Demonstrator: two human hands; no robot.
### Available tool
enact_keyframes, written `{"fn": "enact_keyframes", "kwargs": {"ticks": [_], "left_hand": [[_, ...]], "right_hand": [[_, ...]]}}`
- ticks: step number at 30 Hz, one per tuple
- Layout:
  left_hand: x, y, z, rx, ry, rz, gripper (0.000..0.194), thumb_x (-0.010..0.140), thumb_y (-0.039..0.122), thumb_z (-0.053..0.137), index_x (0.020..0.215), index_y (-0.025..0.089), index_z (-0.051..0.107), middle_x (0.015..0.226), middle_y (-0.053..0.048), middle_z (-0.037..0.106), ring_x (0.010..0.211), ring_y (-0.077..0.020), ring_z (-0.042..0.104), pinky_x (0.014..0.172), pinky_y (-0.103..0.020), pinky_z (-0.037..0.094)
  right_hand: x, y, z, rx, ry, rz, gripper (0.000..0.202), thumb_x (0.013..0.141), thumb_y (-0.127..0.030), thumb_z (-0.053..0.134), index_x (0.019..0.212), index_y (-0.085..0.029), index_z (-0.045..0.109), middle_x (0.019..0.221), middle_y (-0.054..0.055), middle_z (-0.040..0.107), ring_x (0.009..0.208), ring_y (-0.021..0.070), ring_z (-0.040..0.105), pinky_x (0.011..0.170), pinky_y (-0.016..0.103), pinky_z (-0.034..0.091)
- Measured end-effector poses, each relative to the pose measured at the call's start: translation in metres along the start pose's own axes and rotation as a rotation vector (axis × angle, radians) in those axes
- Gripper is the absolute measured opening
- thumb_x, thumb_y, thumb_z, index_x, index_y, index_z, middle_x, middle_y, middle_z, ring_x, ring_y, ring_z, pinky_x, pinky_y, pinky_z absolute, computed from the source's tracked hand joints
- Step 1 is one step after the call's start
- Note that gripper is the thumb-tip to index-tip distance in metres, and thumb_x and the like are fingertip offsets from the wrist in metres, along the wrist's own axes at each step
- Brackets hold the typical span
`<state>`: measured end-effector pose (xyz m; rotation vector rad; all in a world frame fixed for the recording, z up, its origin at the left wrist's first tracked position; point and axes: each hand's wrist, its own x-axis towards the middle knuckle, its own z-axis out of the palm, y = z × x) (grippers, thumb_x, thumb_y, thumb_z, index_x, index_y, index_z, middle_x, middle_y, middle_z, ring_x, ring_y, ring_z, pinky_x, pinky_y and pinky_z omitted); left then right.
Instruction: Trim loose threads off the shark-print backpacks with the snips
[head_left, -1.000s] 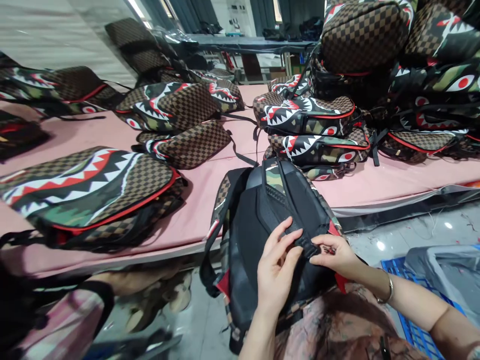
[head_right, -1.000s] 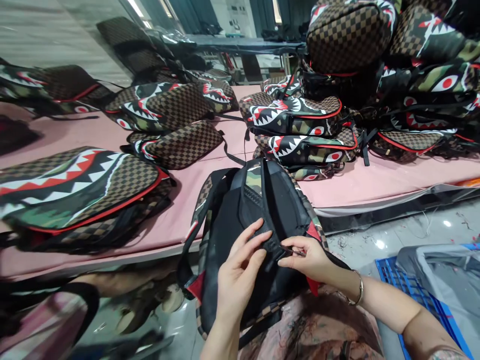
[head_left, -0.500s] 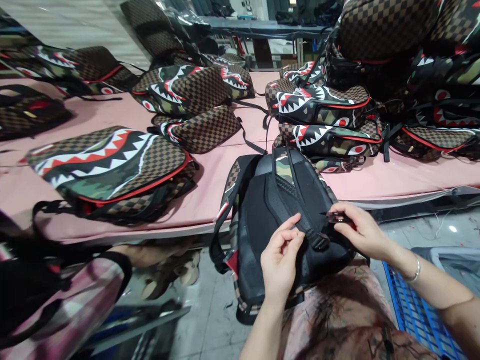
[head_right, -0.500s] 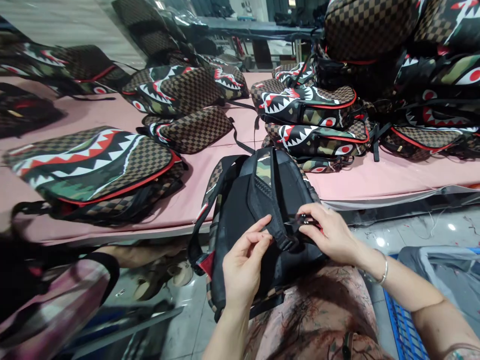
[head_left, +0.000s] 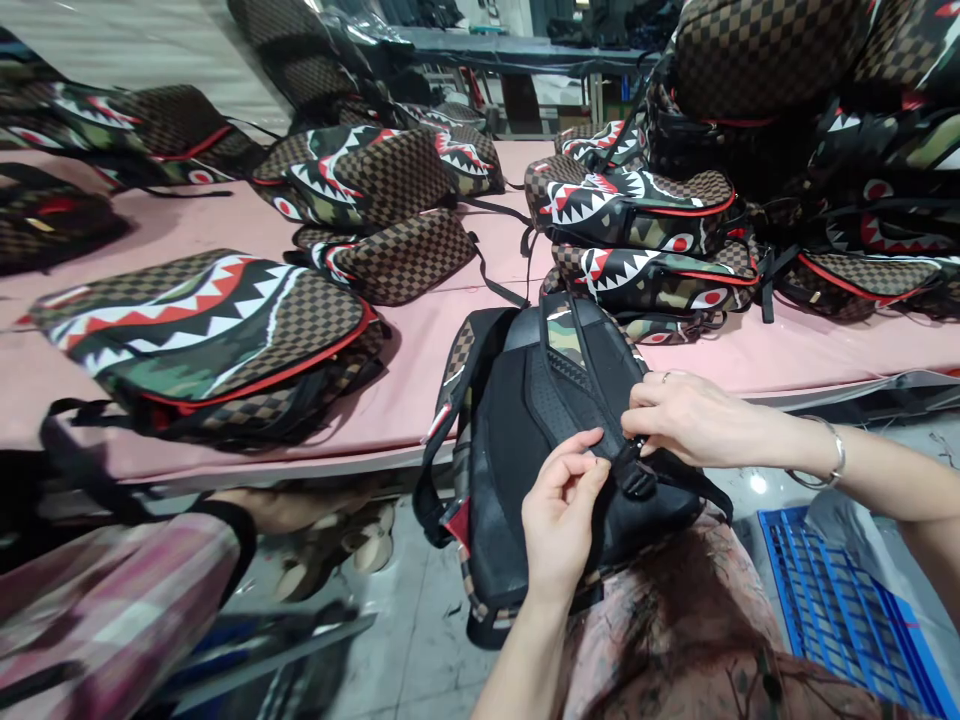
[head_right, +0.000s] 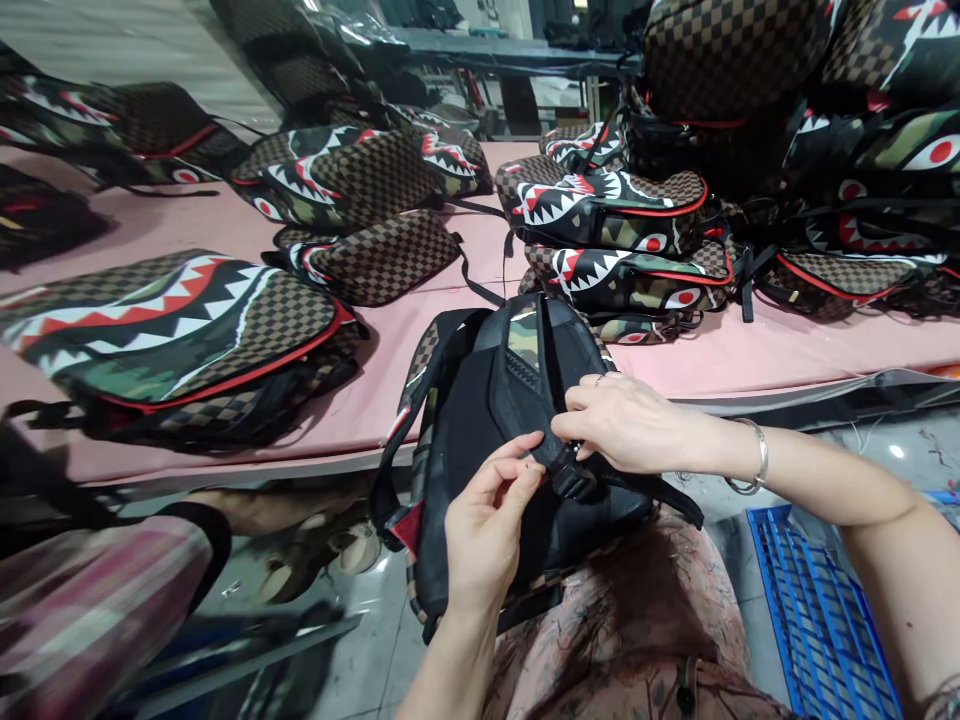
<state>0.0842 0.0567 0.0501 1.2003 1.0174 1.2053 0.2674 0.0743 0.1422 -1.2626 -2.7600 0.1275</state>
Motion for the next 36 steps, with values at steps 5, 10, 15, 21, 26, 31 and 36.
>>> {"fn": "enact_keyframes", "kwargs": {"ticks": [5,10,15,21,26,31,36], "left_hand": [[0.001,0.003,0.002,-0.221,0.045,-0.133,0.024,0.072,0.034,0.066,0.062,0.014,0.058,0.105,-0.009,0.061,0.090,-0.0178,0.057,0.075,-0.027,0.047],[0.006,0.017,0.004,-0.480,0.038,-0.244,0.044,0.077,0.049,0.055,0.053,0.012,0.054,0.098,-0.009,0.060,0.074,-0.0126,0.057,0.069,-0.028,0.052],[0.020,0.016,-0.001,-0.221,0.006,-0.216,0.030,0.070,0.045,0.064,0.070,0.015,0.060,0.082,-0.004,0.063,0.071,-0.0123,0.058,0.068,-0.025,0.052],[0.040,0.000,-0.004,0.280,-0.189,-0.251,0.039,0.071,0.052,0.059,0.057,0.016,0.056,0.052,0.000,0.057,0.049,-0.0106,0.054,0.047,-0.019,0.042],[0.040,-0.012,0.011,0.083,-0.094,-0.307,0.032,0.065,0.038,0.069,0.053,0.016,0.049,0.044,0.006,0.049,0.044,-0.0081,0.050,0.045,-0.017,0.039],[0.033,-0.011,0.018,-0.532,0.019,-0.517,0.017,0.070,0.027,0.065,0.074,0.013,0.057,0.073,-0.007,0.069,0.070,-0.0196,0.067,0.061,-0.028,0.052],[0.032,-0.013,0.018,-0.701,0.026,-0.652,0.009,0.075,0.017,0.059,0.071,0.009,0.058,0.073,-0.012,0.070,0.065,-0.0200,0.068,0.057,-0.027,0.054]], "right_hand": [[-0.013,0.007,0.022,0.276,0.231,0.083,0.010,0.084,-0.019,0.051,0.087,-0.016,0.060,0.082,0.006,0.057,0.079,0.0169,0.050,0.070,0.029,0.039],[-0.035,-0.003,0.065,0.721,0.316,0.333,0.043,0.071,-0.036,0.069,0.108,-0.019,0.056,0.092,0.003,0.060,0.079,0.0150,0.055,0.068,0.026,0.042],[-0.040,-0.022,0.099,0.466,0.410,0.473,0.024,0.076,-0.037,0.063,0.063,-0.017,0.058,0.059,-0.001,0.051,0.056,0.0103,0.046,0.054,0.023,0.032],[-0.031,-0.031,0.106,-0.056,0.548,0.316,0.029,0.085,-0.019,0.045,0.055,-0.019,0.048,0.057,0.001,0.046,0.056,0.0132,0.039,0.055,0.026,0.026],[-0.029,-0.050,0.120,-0.075,0.461,0.384,0.022,0.084,-0.016,0.047,0.062,-0.019,0.050,0.061,0.002,0.049,0.060,0.0154,0.042,0.054,0.028,0.027],[-0.045,-0.051,0.112,0.402,0.501,0.524,0.030,0.075,-0.017,0.058,0.104,-0.018,0.050,0.083,0.003,0.056,0.077,0.0173,0.052,0.066,0.027,0.040],[-0.051,-0.019,0.094,0.500,0.585,0.531,0.019,0.084,-0.022,0.049,0.103,-0.020,0.051,0.093,0.006,0.057,0.085,0.0182,0.053,0.076,0.032,0.043]]}}
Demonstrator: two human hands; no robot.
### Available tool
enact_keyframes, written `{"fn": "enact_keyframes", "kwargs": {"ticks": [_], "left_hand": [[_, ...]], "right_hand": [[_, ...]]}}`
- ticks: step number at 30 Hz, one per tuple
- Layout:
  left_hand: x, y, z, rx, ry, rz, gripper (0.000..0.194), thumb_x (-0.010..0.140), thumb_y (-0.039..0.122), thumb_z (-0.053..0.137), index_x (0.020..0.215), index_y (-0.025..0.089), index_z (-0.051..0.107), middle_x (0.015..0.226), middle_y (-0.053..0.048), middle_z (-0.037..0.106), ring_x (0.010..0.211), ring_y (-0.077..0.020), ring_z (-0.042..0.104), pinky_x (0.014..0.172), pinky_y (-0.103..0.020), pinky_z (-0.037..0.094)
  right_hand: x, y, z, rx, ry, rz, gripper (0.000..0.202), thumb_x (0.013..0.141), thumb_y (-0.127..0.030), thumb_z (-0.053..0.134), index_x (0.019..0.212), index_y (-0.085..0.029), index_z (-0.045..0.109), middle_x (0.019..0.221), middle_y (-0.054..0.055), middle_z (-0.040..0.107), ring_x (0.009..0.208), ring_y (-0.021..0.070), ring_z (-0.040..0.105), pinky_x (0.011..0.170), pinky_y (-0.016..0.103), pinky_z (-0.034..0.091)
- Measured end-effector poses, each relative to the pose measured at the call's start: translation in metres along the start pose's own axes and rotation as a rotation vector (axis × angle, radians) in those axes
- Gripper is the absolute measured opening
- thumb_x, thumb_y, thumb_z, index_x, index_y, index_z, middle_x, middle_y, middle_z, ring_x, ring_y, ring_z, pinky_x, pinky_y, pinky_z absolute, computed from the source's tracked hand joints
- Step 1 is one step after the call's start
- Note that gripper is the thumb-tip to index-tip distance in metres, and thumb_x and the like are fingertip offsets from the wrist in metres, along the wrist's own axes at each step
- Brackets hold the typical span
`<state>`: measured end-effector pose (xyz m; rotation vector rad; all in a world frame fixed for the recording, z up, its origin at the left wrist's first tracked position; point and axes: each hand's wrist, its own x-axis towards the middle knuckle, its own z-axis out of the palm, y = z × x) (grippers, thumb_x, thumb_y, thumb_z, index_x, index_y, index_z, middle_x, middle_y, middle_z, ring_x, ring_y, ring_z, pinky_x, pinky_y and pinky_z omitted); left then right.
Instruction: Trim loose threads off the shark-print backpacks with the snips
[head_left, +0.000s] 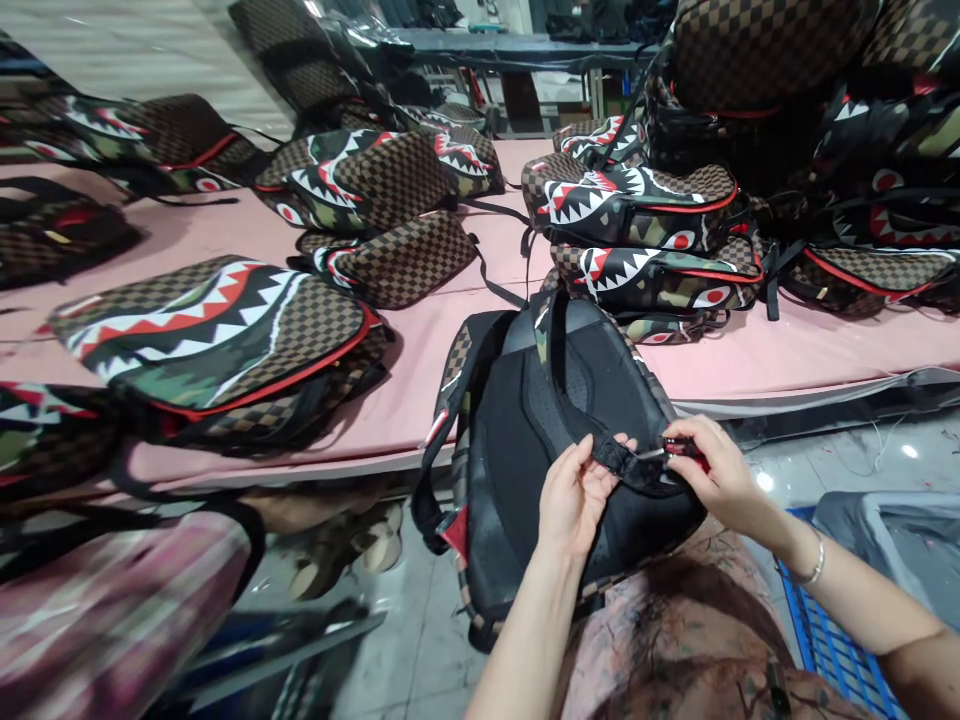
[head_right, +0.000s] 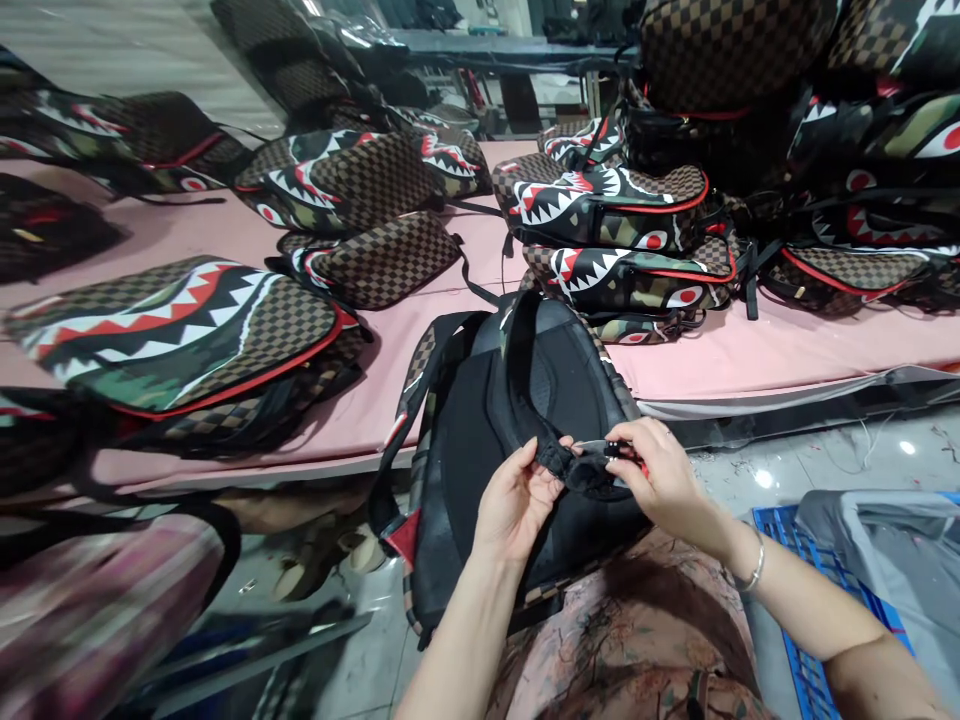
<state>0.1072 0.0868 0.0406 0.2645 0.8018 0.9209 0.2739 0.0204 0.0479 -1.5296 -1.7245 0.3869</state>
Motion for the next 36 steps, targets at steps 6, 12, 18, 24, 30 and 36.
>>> {"fn": "enact_keyframes", "kwargs": {"ticks": [6,12,18,24,30,36], "left_hand": [[0.002,-0.003,-0.002,-0.015,-0.008,0.015,0.008,0.076,0.011,0.057,0.068,0.010,0.059,0.057,-0.004,0.065,0.045,-0.0109,0.060,0.044,-0.019,0.051],[0.000,-0.004,-0.004,0.033,0.009,0.025,0.010,0.073,0.014,0.062,0.065,0.012,0.055,0.057,-0.002,0.065,0.045,-0.0113,0.060,0.042,-0.019,0.050],[0.002,-0.004,-0.003,0.063,0.001,0.012,0.010,0.072,0.016,0.063,0.067,0.011,0.055,0.067,-0.008,0.069,0.052,-0.0148,0.064,0.044,-0.021,0.052],[0.002,-0.004,-0.002,0.069,0.017,0.021,0.011,0.071,0.017,0.064,0.067,0.012,0.055,0.068,-0.008,0.070,0.053,-0.0143,0.065,0.045,-0.020,0.052],[0.003,-0.004,-0.003,0.056,-0.005,0.021,0.012,0.070,0.014,0.064,0.064,0.012,0.053,0.064,-0.006,0.068,0.049,-0.0127,0.062,0.043,-0.019,0.051],[0.003,-0.006,-0.003,0.027,-0.018,0.015,0.015,0.069,0.013,0.065,0.062,0.014,0.052,0.057,-0.001,0.065,0.047,-0.0120,0.061,0.045,-0.020,0.051]], "right_hand": [[0.028,0.017,0.000,-0.057,-0.034,-0.300,0.014,0.087,-0.024,0.050,0.097,-0.017,0.056,0.088,0.007,0.059,0.086,0.0193,0.054,0.076,0.035,0.043],[0.039,0.015,-0.001,-0.100,-0.096,-0.371,0.014,0.088,-0.027,0.050,0.088,-0.015,0.058,0.083,0.008,0.060,0.081,0.0183,0.053,0.073,0.033,0.042],[0.041,0.019,-0.006,-0.084,-0.103,-0.396,0.016,0.088,-0.028,0.049,0.085,-0.016,0.059,0.079,0.007,0.059,0.077,0.0172,0.053,0.070,0.031,0.042],[0.046,0.018,-0.011,-0.099,-0.181,-0.466,0.018,0.089,-0.030,0.047,0.091,-0.015,0.057,0.081,0.007,0.059,0.079,0.0182,0.051,0.072,0.033,0.042],[0.051,0.016,-0.015,-0.088,-0.223,-0.476,0.018,0.089,-0.030,0.047,0.090,-0.014,0.057,0.080,0.007,0.059,0.081,0.0186,0.052,0.073,0.033,0.042],[0.048,0.013,-0.014,-0.130,-0.230,-0.470,0.020,0.090,-0.030,0.045,0.089,-0.014,0.057,0.080,0.007,0.058,0.079,0.0186,0.051,0.072,0.032,0.042]]}}
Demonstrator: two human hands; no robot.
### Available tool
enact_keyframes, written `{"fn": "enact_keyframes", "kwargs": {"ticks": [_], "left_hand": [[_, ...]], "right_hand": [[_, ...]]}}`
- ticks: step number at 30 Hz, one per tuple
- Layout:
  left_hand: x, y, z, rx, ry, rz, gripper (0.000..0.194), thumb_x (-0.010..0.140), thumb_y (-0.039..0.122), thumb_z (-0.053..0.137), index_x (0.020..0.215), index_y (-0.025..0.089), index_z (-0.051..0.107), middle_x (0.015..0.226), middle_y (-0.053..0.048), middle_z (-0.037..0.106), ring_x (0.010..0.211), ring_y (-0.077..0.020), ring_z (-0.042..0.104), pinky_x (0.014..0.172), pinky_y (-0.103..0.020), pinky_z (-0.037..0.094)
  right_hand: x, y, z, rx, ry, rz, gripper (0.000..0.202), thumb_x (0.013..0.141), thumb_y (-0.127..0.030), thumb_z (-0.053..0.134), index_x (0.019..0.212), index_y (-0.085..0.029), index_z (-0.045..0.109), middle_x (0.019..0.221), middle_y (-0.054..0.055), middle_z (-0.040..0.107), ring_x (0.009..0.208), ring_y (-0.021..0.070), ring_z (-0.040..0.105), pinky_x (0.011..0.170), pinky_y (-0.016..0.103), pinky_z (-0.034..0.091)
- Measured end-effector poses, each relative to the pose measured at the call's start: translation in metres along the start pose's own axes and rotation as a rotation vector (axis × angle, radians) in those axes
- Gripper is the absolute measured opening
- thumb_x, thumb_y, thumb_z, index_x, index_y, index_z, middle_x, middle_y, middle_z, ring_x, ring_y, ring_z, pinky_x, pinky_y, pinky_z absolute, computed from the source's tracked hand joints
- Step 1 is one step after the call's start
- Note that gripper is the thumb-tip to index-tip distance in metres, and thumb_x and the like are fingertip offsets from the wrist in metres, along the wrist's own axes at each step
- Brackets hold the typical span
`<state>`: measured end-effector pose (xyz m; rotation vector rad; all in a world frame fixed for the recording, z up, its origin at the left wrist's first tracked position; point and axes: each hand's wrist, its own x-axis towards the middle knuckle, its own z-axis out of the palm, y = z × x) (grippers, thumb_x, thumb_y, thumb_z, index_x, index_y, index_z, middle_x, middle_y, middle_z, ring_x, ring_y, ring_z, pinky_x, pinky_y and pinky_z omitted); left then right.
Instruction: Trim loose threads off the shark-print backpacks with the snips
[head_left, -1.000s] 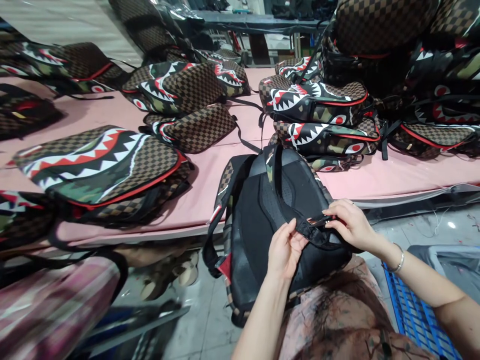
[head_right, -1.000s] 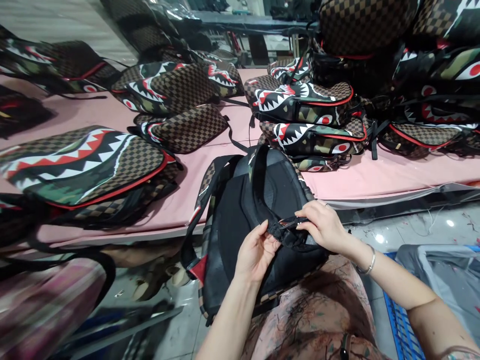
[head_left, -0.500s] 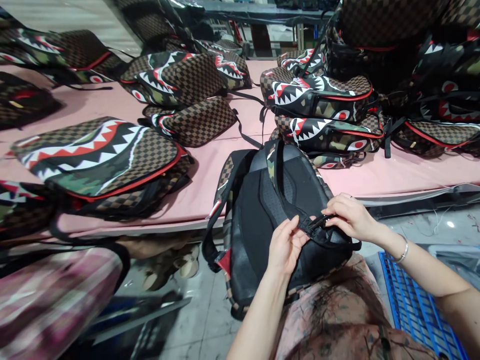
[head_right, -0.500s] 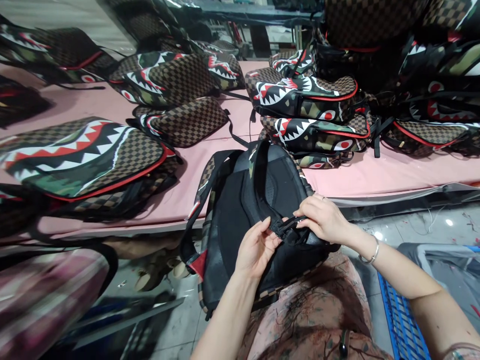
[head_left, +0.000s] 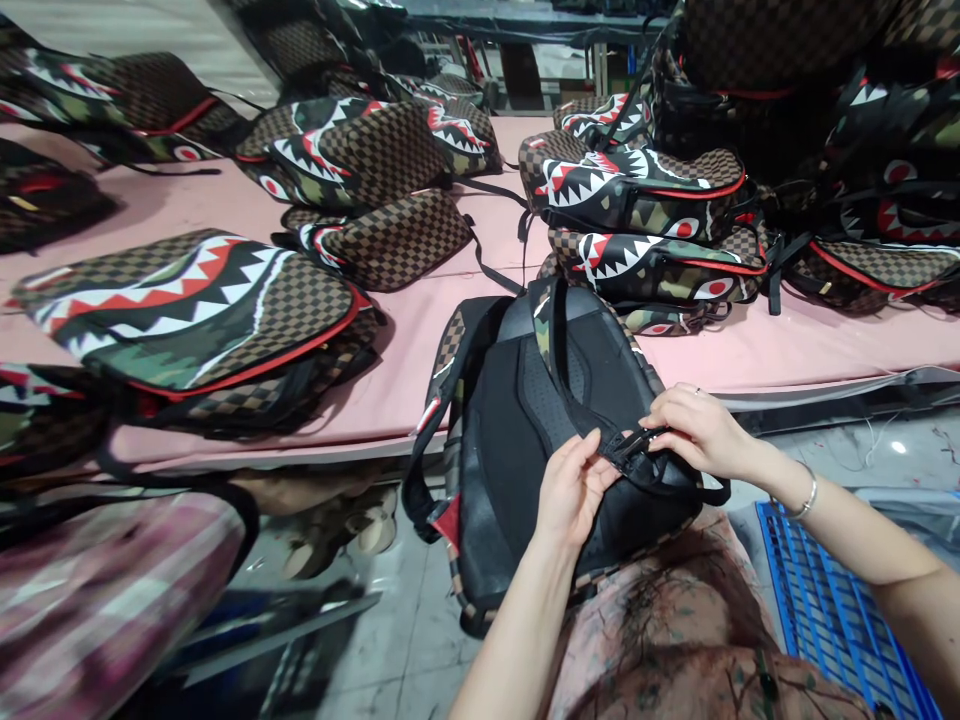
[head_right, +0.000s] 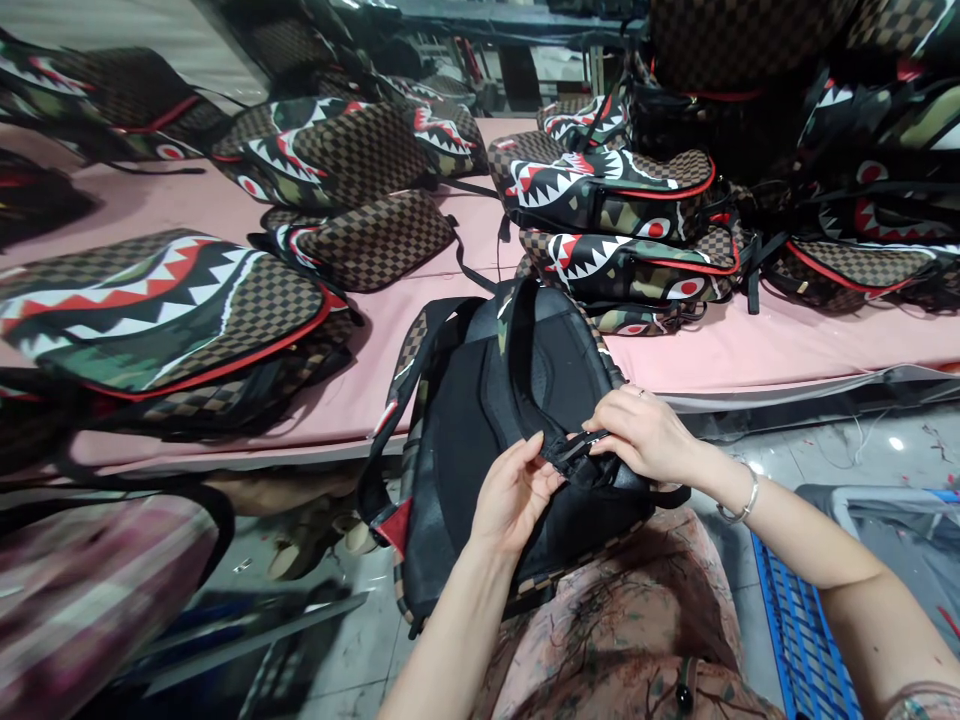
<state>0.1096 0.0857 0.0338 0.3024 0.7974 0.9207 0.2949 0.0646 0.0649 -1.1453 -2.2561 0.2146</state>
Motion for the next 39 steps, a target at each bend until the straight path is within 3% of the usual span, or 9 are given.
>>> {"fn": "enact_keyframes", "kwargs": {"ticks": [9,13,17,21,26,31,33,36,39], "left_hand": [[0.000,-0.002,-0.002,-0.003,-0.007,0.013,0.019,0.066,0.015,0.069,0.063,0.013,0.051,0.055,-0.001,0.063,0.048,-0.0130,0.062,0.045,-0.020,0.051],[0.002,0.001,-0.004,0.007,0.003,0.013,0.013,0.070,0.017,0.066,0.067,0.011,0.055,0.070,-0.009,0.069,0.063,-0.0188,0.068,0.054,-0.025,0.056],[0.002,0.004,-0.004,-0.036,0.040,0.086,0.012,0.073,0.019,0.065,0.072,0.009,0.059,0.081,-0.013,0.071,0.078,-0.0236,0.068,0.065,-0.029,0.057],[-0.002,0.004,0.003,-0.109,0.015,0.151,0.009,0.076,0.017,0.063,0.071,0.009,0.060,0.087,-0.013,0.070,0.090,-0.0248,0.066,0.074,-0.031,0.055],[-0.001,0.005,0.017,-0.194,0.021,0.115,0.013,0.082,0.010,0.051,0.075,0.011,0.062,0.088,-0.009,0.070,0.093,-0.0194,0.065,0.075,-0.026,0.054],[0.006,0.002,0.011,0.093,-0.001,0.080,0.014,0.077,0.025,0.062,0.077,0.012,0.057,0.085,-0.007,0.066,0.082,-0.0164,0.064,0.071,-0.029,0.054],[0.004,-0.002,0.003,0.336,0.104,0.252,0.025,0.072,0.033,0.066,0.081,0.014,0.054,0.081,-0.003,0.062,0.072,-0.0125,0.061,0.067,-0.028,0.053],[-0.006,-0.005,-0.007,0.741,0.375,0.801,0.036,0.069,0.033,0.069,0.098,0.018,0.053,0.088,-0.001,0.057,0.070,-0.0090,0.055,0.067,-0.023,0.049],[-0.019,0.000,-0.009,1.175,0.290,1.018,0.027,0.071,0.032,0.067,0.092,0.018,0.059,0.084,-0.002,0.058,0.069,-0.0106,0.055,0.068,-0.023,0.047]], "right_hand": [[-0.001,-0.001,0.007,-0.013,0.046,0.045,0.018,0.088,-0.029,0.048,0.081,-0.015,0.058,0.077,0.006,0.058,0.074,0.0171,0.050,0.070,0.031,0.040],[-0.011,-0.004,0.014,0.223,0.174,0.301,0.010,0.085,-0.024,0.051,0.088,-0.017,0.057,0.081,0.004,0.059,0.077,0.0156,0.054,0.071,0.029,0.042],[-0.024,-0.015,0.029,0.450,0.091,0.604,0.036,0.075,-0.027,0.062,0.110,-0.021,0.054,0.092,0.003,0.061,0.081,0.0155,0.057,0.071,0.027,0.045],[-0.024,-0.025,0.046,0.410,0.151,0.680,0.025,0.066,-0.033,0.070,0.087,-0.020,0.067,0.077,0.002,0.060,0.069,0.0140,0.053,0.062,0.025,0.041],[-0.017,-0.026,0.055,0.749,0.185,0.797,0.035,0.070,-0.039,0.064,0.096,-0.015,0.066,0.059,-0.003,0.046,0.051,0.0076,0.035,0.049,0.023,0.030],[-0.014,-0.026,0.059,1.073,0.366,0.922,0.041,0.055,-0.045,0.073,0.081,-0.016,0.060,0.055,-0.006,0.040,0.048,0.0057,0.031,0.045,0.020,0.025],[-0.012,-0.027,0.062,1.061,0.429,0.968,0.040,0.051,-0.043,0.075,0.074,-0.017,0.055,0.052,-0.008,0.037,0.047,0.0055,0.029,0.045,0.020,0.024],[-0.008,-0.031,0.068,0.958,0.448,0.994,0.038,0.050,-0.039,0.076,0.070,-0.018,0.052,0.048,-0.010,0.029,0.046,0.0052,0.025,0.045,0.020,0.021],[-0.007,-0.034,0.077,0.883,0.421,0.921,0.032,0.056,-0.037,0.073,0.068,-0.018,0.051,0.048,-0.010,0.027,0.046,0.0054,0.023,0.046,0.021,0.019]]}}
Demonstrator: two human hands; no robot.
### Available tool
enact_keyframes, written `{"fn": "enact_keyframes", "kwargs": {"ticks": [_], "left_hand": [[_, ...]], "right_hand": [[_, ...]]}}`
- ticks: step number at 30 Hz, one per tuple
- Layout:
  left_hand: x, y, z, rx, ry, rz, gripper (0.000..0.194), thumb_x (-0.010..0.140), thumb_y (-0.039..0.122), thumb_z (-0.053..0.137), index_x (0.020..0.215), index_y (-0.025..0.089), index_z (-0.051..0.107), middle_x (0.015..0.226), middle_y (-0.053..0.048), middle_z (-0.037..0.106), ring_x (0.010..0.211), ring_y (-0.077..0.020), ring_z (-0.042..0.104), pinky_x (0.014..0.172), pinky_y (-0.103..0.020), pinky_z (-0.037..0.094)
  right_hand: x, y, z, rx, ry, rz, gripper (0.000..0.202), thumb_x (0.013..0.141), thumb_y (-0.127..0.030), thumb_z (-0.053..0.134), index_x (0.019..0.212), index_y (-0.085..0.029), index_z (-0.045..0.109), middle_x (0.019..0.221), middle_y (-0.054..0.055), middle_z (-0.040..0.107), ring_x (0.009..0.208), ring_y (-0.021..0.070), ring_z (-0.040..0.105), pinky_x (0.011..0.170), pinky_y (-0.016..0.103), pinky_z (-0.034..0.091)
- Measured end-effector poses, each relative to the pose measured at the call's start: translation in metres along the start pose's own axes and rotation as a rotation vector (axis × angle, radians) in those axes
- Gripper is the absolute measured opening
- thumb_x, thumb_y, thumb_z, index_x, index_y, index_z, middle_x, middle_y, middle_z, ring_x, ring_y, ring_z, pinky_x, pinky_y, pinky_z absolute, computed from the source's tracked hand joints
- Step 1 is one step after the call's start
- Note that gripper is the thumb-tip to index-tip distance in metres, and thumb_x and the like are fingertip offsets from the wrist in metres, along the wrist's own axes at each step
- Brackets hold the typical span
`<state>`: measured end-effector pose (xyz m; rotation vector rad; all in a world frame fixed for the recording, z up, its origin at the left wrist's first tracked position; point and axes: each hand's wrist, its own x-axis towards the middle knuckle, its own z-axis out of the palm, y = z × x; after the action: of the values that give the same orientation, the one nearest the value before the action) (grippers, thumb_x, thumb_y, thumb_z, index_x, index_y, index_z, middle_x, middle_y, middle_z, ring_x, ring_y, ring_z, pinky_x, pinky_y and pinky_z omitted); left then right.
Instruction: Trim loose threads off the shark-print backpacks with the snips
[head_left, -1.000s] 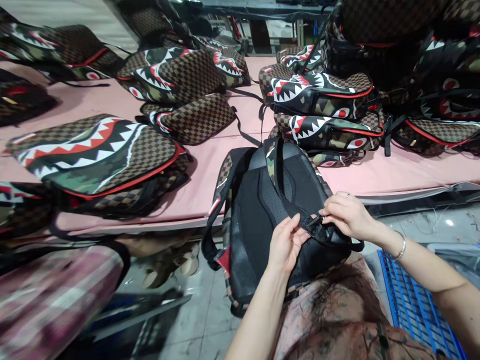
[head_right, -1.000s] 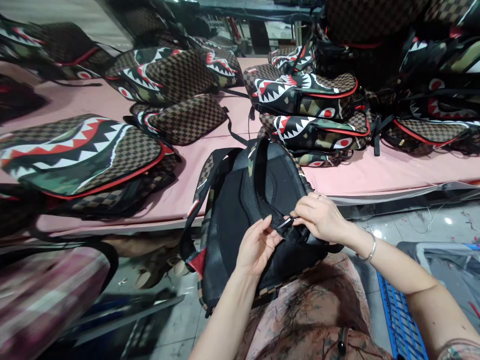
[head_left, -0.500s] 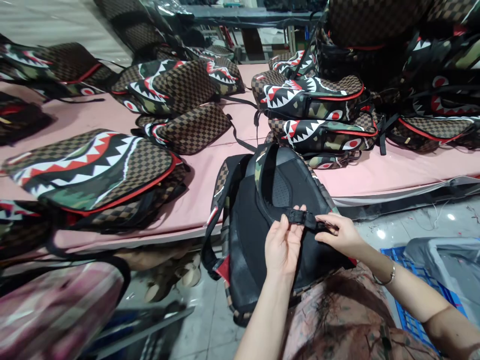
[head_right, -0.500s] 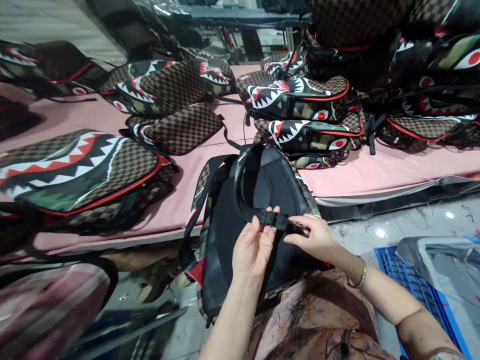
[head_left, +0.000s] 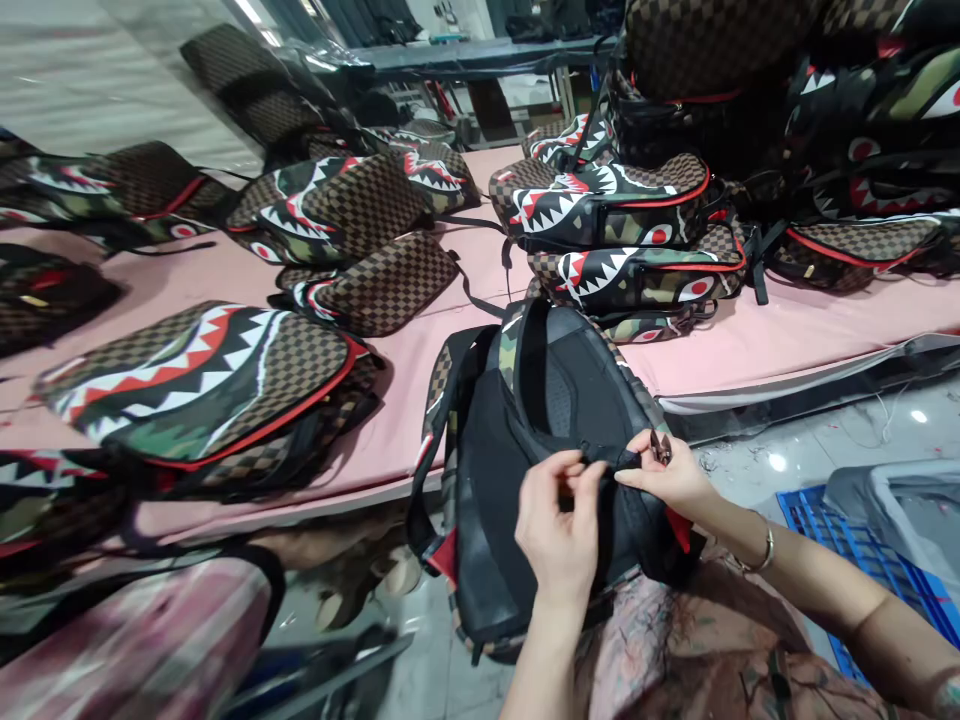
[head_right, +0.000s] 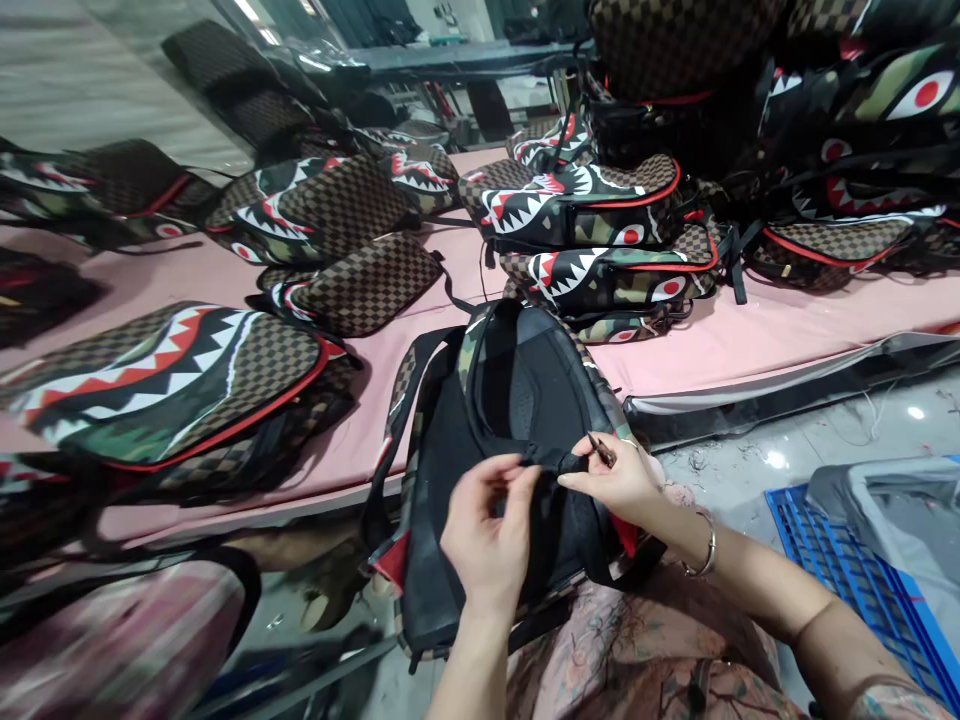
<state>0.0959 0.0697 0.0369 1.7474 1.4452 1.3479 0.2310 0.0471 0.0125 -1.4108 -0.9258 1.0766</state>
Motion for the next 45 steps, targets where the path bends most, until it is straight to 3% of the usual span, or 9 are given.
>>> {"fn": "enact_keyframes", "kwargs": {"ticks": [6,10,14,17,22,31,34,39,45], "left_hand": [[0.012,0.002,-0.010,0.152,-0.508,0.000,0.019,0.080,0.034,0.055,0.075,0.019,0.066,0.073,-0.003,0.065,0.068,-0.0145,0.059,0.065,-0.026,0.044],[0.015,-0.002,-0.004,0.084,-0.507,-0.080,0.019,0.078,0.028,0.053,0.067,0.017,0.064,0.067,-0.002,0.061,0.066,-0.0135,0.054,0.063,-0.025,0.040],[0.012,0.003,0.003,-0.415,-0.422,-0.553,0.028,0.072,0.036,0.061,0.058,0.014,0.053,0.051,0.005,0.039,0.045,-0.0050,0.032,0.044,-0.017,0.025],[0.008,0.011,0.003,-0.924,-0.497,-0.925,0.031,0.065,0.033,0.071,0.060,0.013,0.046,0.050,0.009,0.028,0.041,-0.0007,0.020,0.038,-0.013,0.016],[0.007,0.019,-0.001,-1.293,-0.622,-1.217,0.028,0.077,0.032,0.061,0.063,0.012,0.047,0.052,0.009,0.022,0.039,-0.0003,0.021,0.035,-0.010,0.019],[0.003,0.031,0.009,-1.181,-0.621,-0.975,0.025,0.064,0.028,0.073,0.073,0.008,0.062,0.055,0.005,0.036,0.047,-0.0018,0.031,0.040,-0.012,0.025],[-0.001,0.035,0.015,-1.097,-0.600,-0.872,0.023,0.061,0.021,0.074,0.080,0.009,0.067,0.053,0.005,0.038,0.049,-0.0033,0.033,0.044,-0.015,0.028],[-0.004,0.038,0.019,-0.953,-0.565,-0.756,0.022,0.061,0.023,0.073,0.081,0.012,0.070,0.057,0.002,0.048,0.050,-0.0048,0.034,0.046,-0.019,0.028],[-0.006,0.038,0.021,-0.816,-0.605,-0.638,0.025,0.063,0.027,0.072,0.084,0.014,0.071,0.056,0.003,0.046,0.051,-0.0055,0.034,0.047,-0.019,0.028]], "right_hand": [[-0.008,0.009,0.001,-0.198,-0.075,-0.097,0.017,0.068,-0.031,0.065,0.069,-0.018,0.054,0.046,-0.010,0.026,0.044,0.0058,0.022,0.044,0.021,0.017],[-0.012,0.006,-0.003,-0.305,-0.088,-0.168,0.016,0.069,-0.030,0.063,0.066,-0.018,0.054,0.050,-0.008,0.037,0.046,0.0062,0.030,0.045,0.019,0.023],[-0.015,0.004,-0.009,-0.408,-0.043,-0.146,0.023,0.070,-0.036,0.064,0.062,-0.019,0.052,0.048,-0.008,0.038,0.046,0.0068,0.032,0.045,0.019,0.024],[-0.016,0.005,-0.014,-0.408,-0.039,-0.143,0.025,0.071,-0.037,0.063,0.061,-0.019,0.049,0.050,-0.007,0.038,0.048,0.0072,0.033,0.046,0.019,0.024],[-0.014,0.004,-0.020,-0.299,-0.081,-0.070,0.026,0.068,-0.037,0.065,0.063,-0.018,0.046,0.059,-0.006,0.040,0.055,0.0079,0.036,0.049,0.019,0.028],[-0.014,-0.012,-0.037,-0.031,-0.044,-0.063,0.030,0.062,-0.034,0.069,0.083,-0.019,0.053,0.061,-0.006,0.040,0.057,0.0094,0.039,0.057,0.022,0.035],[-0.025,-0.024,-0.054,-0.177,-0.032,-0.092,0.033,0.078,-0.031,0.054,0.108,-0.020,0.048,0.069,-0.004,0.046,0.062,0.0109,0.045,0.061,0.024,0.038],[-0.036,-0.045,-0.077,-0.622,0.039,-0.335,0.012,0.085,-0.025,0.046,0.090,-0.020,0.056,0.084,0.003,0.058,0.078,0.0153,0.052,0.073,0.028,0.039],[-0.030,-0.060,-0.085,-0.885,-0.079,-0.543,0.015,0.088,-0.030,0.047,0.087,-0.018,0.056,0.077,0.004,0.059,0.073,0.0154,0.052,0.068,0.027,0.037]]}}
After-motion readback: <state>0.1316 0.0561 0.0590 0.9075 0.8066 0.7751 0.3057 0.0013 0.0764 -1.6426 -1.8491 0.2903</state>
